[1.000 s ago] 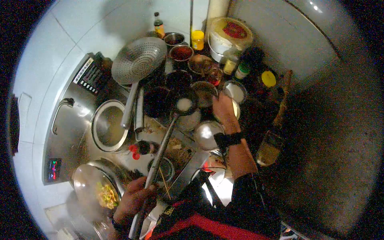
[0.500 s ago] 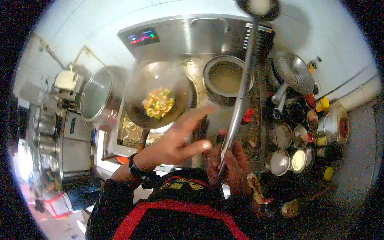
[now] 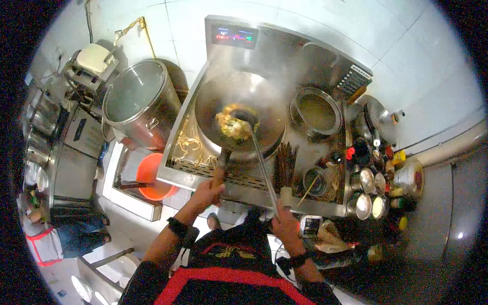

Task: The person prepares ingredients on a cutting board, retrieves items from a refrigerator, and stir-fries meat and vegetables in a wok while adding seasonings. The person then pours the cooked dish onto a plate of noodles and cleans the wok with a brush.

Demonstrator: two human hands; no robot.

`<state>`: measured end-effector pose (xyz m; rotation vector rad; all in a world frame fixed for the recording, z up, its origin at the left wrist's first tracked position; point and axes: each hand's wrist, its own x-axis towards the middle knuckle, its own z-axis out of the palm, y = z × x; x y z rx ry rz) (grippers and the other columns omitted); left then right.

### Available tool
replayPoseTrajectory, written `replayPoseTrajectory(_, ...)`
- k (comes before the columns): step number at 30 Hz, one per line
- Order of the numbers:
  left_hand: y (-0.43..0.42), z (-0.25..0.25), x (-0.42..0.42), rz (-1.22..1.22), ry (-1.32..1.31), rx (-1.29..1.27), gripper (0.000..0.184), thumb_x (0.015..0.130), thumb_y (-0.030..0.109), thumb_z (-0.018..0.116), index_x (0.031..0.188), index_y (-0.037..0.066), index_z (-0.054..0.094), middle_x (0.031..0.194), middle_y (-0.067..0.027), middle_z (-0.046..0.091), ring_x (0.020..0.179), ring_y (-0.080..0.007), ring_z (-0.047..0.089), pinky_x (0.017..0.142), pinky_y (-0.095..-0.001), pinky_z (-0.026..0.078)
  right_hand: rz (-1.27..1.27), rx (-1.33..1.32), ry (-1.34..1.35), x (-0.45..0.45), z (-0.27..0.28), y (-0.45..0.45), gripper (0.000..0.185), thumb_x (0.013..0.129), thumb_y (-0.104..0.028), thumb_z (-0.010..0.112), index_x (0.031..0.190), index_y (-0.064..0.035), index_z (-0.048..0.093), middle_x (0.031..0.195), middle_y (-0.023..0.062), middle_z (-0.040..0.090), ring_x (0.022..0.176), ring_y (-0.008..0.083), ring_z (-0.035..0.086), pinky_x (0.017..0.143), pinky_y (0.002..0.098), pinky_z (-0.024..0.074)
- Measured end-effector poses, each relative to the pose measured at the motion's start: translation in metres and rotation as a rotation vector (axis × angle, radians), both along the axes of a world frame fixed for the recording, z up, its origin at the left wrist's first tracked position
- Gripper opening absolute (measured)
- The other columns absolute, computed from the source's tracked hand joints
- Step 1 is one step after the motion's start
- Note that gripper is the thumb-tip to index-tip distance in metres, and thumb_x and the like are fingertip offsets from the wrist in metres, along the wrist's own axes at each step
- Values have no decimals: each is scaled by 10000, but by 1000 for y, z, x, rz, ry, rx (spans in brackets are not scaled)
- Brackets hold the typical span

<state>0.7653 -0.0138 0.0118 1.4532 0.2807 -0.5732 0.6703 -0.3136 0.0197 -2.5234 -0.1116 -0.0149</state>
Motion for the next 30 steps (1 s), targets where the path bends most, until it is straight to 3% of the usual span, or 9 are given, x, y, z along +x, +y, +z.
replayPoseTrajectory(1, 2, 0, 5, 46, 147, -330, 239, 852, 271, 649, 852, 51, 556, 665, -30, 539, 545, -165, 555, 521, -340, 519, 40, -69, -9, -5, 15, 0, 608, 800, -84, 558, 1380, -40, 384, 850, 240, 606, 793, 410, 612, 692, 457, 490)
replayPoseTrajectory(5, -7, -20, 18, 82, 431, -825, 179, 873, 209, 617, 860, 66, 510, 685, -15, 504, 533, -123, 485, 491, -294, 457, -39, -341, 235, 18, 53, 39, 647, 820, -111, 562, 1414, -43, 314, 871, 251, 603, 810, 421, 592, 728, 493, 468)
replayPoseTrajectory(8, -10, -42, 18, 16, 389, -917, 151, 883, 184, 593, 862, 87, 479, 683, -4, 490, 523, -103, 463, 479, -274, 416, -128, -419, 306, 74, 19, 77, 662, 850, -140, 528, 1442, -55, 243, 868, 268, 603, 791, 447, 587, 736, 511, 465)
replayPoseTrajectory(15, 13, -12, 26, -19, 480, -837, 174, 891, 169, 570, 791, 107, 442, 660, 16, 461, 519, -97, 447, 476, -272, 391, 121, -143, 135, 31, 25, 58, 597, 895, -179, 485, 1433, -47, 263, 798, 267, 609, 765, 425, 613, 672, 506, 484)
replayPoseTrajectory(17, 12, -5, 28, -20, 498, -817, 179, 891, 168, 569, 785, 107, 439, 659, 14, 462, 517, -98, 446, 480, -272, 393, 54, -530, 286, 21, 59, 43, 568, 905, -186, 482, 1422, -48, 292, 773, 254, 612, 728, 407, 623, 648, 507, 492)
replayPoseTrajectory(22, 1, -22, 24, -81, 504, -949, 166, 894, 170, 567, 794, 100, 455, 663, 6, 473, 532, -106, 461, 494, -271, 403, 34, -482, -7, 80, -14, 44, 557, 904, -200, 489, 1414, -62, 313, 739, 240, 613, 679, 403, 621, 650, 517, 493)
replayPoseTrajectory(25, -1, -1, 22, 79, 487, -731, 116, 890, 155, 578, 869, 83, 489, 692, -4, 495, 566, -118, 485, 495, -264, 412, 96, -264, 6, 69, -25, 47, 559, 895, -203, 492, 1415, -86, 322, 746, 243, 619, 686, 410, 622, 652, 516, 493)
replayPoseTrajectory(26, -3, -3, 23, 103, 496, -698, 107, 890, 147, 579, 908, 78, 499, 708, -8, 503, 581, -121, 494, 492, -258, 414, 100, -92, 81, 60, -19, 42, 566, 889, -202, 498, 1417, -99, 322, 752, 246, 622, 698, 415, 623, 651, 516, 493)
replayPoseTrajectory(30, -1, 16, 22, 71, 462, -710, 118, 896, 133, 579, 971, 71, 511, 735, -9, 503, 599, -121, 496, 482, -243, 414, 174, -201, 104, 26, 39, -5, 568, 884, -195, 499, 1421, -128, 327, 772, 256, 623, 727, 430, 621, 654, 521, 488)
